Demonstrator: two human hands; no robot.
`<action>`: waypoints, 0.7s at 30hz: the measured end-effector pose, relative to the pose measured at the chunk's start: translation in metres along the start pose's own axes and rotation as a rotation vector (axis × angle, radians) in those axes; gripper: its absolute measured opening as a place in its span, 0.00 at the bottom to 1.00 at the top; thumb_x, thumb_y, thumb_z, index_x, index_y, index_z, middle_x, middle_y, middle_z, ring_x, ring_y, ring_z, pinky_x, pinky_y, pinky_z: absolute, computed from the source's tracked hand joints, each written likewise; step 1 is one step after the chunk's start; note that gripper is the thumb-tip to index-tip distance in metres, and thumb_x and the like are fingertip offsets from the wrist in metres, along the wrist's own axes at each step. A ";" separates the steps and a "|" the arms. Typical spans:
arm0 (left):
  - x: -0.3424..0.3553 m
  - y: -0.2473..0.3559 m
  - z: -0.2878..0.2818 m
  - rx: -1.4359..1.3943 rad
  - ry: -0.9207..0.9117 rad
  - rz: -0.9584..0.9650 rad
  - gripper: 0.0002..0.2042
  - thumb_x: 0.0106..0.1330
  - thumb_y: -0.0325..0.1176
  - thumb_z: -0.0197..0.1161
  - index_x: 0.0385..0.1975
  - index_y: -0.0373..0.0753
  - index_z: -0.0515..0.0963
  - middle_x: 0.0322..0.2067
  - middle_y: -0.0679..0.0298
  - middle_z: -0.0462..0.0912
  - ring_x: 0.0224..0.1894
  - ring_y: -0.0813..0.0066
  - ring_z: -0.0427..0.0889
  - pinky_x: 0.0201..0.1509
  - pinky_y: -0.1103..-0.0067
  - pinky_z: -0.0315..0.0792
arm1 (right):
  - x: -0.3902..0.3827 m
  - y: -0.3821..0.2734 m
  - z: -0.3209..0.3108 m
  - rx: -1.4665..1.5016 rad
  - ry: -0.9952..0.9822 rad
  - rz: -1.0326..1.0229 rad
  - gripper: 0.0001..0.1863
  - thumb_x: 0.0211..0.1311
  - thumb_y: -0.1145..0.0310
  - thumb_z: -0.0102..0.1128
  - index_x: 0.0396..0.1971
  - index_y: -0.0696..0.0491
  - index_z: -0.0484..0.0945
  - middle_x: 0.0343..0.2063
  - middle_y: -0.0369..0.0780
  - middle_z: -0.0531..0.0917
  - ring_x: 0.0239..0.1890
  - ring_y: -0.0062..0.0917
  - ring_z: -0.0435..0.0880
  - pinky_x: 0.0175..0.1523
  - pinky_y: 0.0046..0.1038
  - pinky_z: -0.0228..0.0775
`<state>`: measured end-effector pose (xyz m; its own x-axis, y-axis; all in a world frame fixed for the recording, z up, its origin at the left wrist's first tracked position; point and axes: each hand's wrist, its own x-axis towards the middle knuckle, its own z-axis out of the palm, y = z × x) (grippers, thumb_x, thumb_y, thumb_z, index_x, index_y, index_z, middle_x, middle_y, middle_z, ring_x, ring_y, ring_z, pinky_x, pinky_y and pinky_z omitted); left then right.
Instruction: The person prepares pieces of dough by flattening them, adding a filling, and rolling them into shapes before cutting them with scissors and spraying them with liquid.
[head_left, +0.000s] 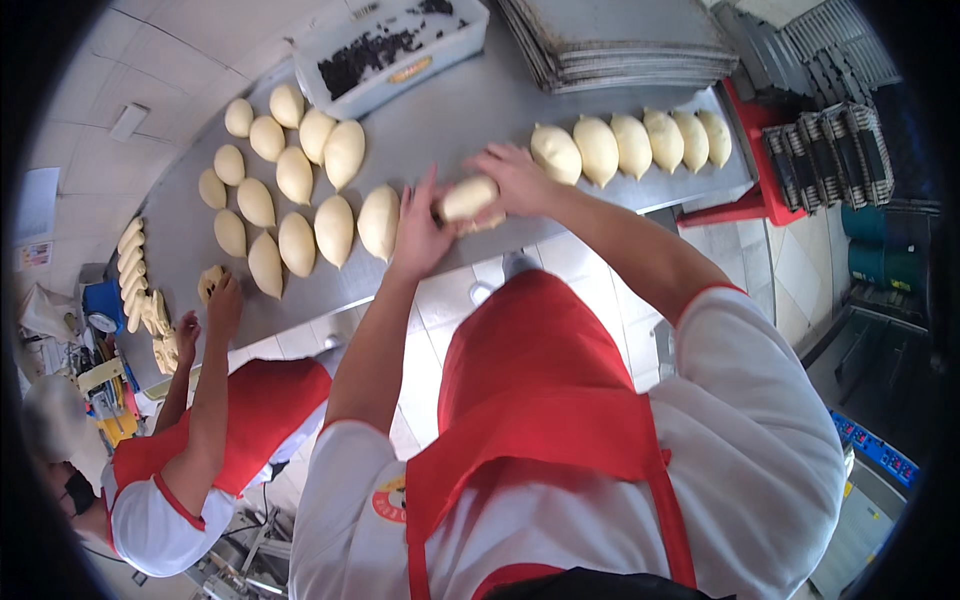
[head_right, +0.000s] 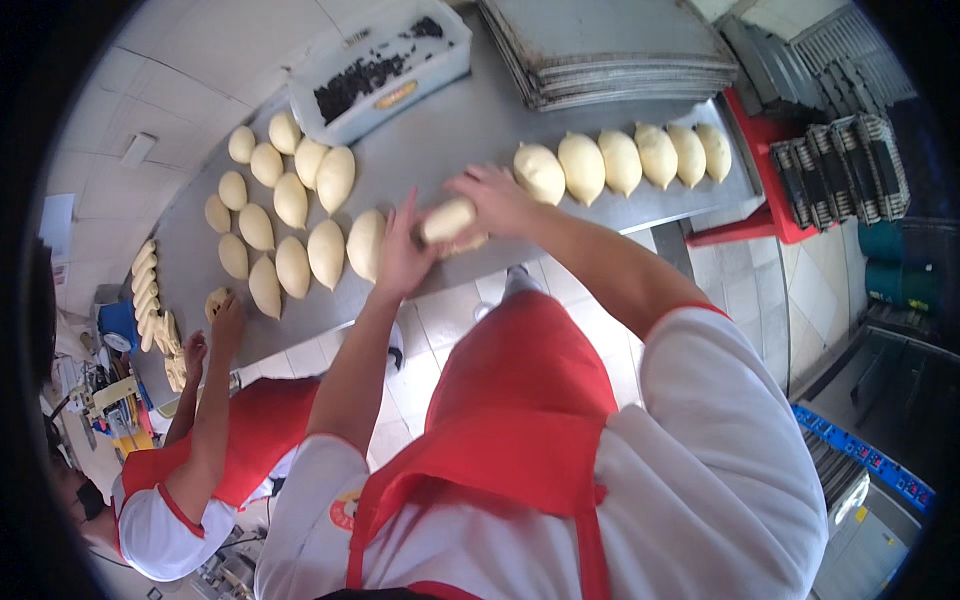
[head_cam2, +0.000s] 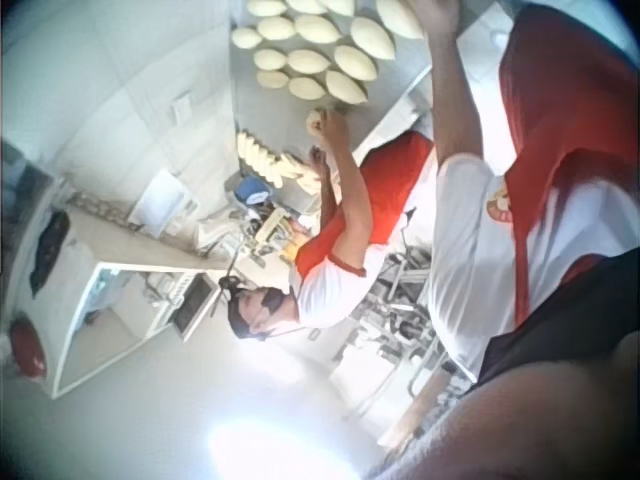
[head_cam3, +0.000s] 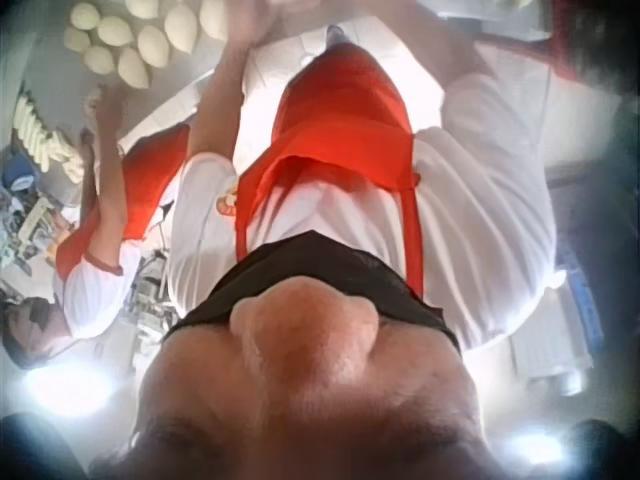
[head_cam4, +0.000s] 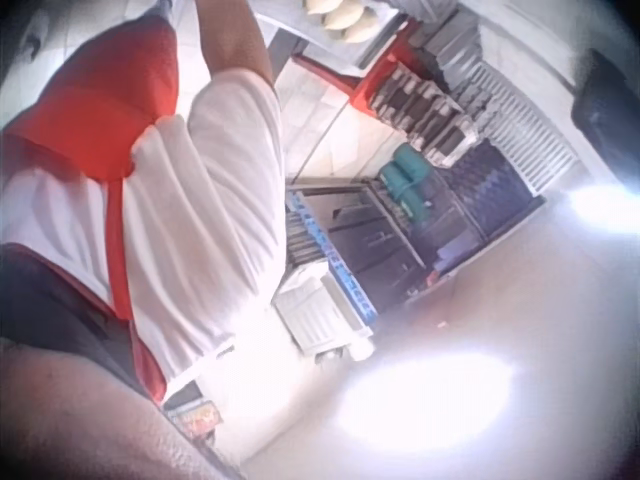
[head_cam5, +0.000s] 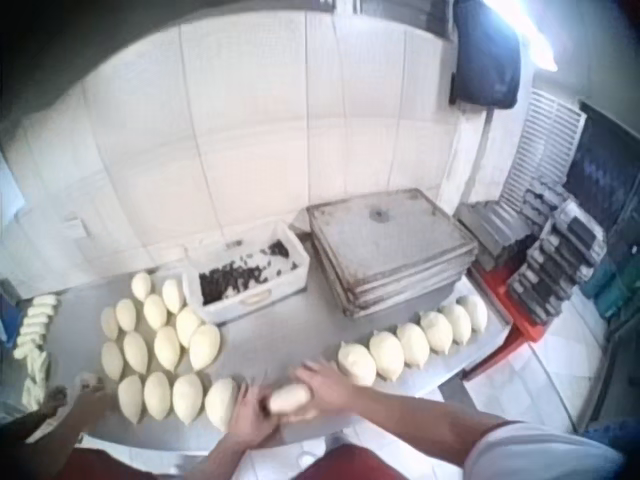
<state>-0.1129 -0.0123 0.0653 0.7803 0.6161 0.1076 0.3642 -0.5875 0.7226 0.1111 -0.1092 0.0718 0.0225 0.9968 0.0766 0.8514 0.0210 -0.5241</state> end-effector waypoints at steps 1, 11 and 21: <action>0.001 -0.002 0.006 0.060 0.066 0.004 0.54 0.59 0.37 0.80 0.81 0.35 0.50 0.57 0.60 0.86 0.67 0.50 0.77 0.81 0.49 0.53 | -0.001 -0.003 0.015 -0.035 0.003 0.014 0.48 0.46 0.38 0.80 0.65 0.49 0.76 0.55 0.43 0.78 0.63 0.45 0.74 0.66 0.49 0.65; -0.048 -0.018 0.022 -0.014 0.250 -0.133 0.31 0.70 0.29 0.66 0.72 0.31 0.64 0.63 0.40 0.74 0.63 0.43 0.78 0.66 0.62 0.76 | -0.019 -0.008 -0.003 0.198 0.162 0.180 0.54 0.52 0.36 0.78 0.72 0.55 0.68 0.61 0.49 0.73 0.67 0.46 0.72 0.70 0.46 0.67; -0.045 0.009 0.011 -0.049 0.164 -0.159 0.04 0.64 0.26 0.72 0.35 0.35 0.86 0.39 0.57 0.81 0.47 0.52 0.82 0.52 0.62 0.78 | -0.064 -0.014 0.014 0.287 0.274 0.100 0.30 0.63 0.62 0.75 0.63 0.54 0.75 0.58 0.49 0.75 0.62 0.46 0.77 0.64 0.39 0.74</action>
<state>-0.1388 -0.0510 0.0593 0.6205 0.7783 0.0963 0.4476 -0.4523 0.7714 0.0906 -0.1717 0.0619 0.2695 0.9384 0.2162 0.6583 -0.0157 -0.7526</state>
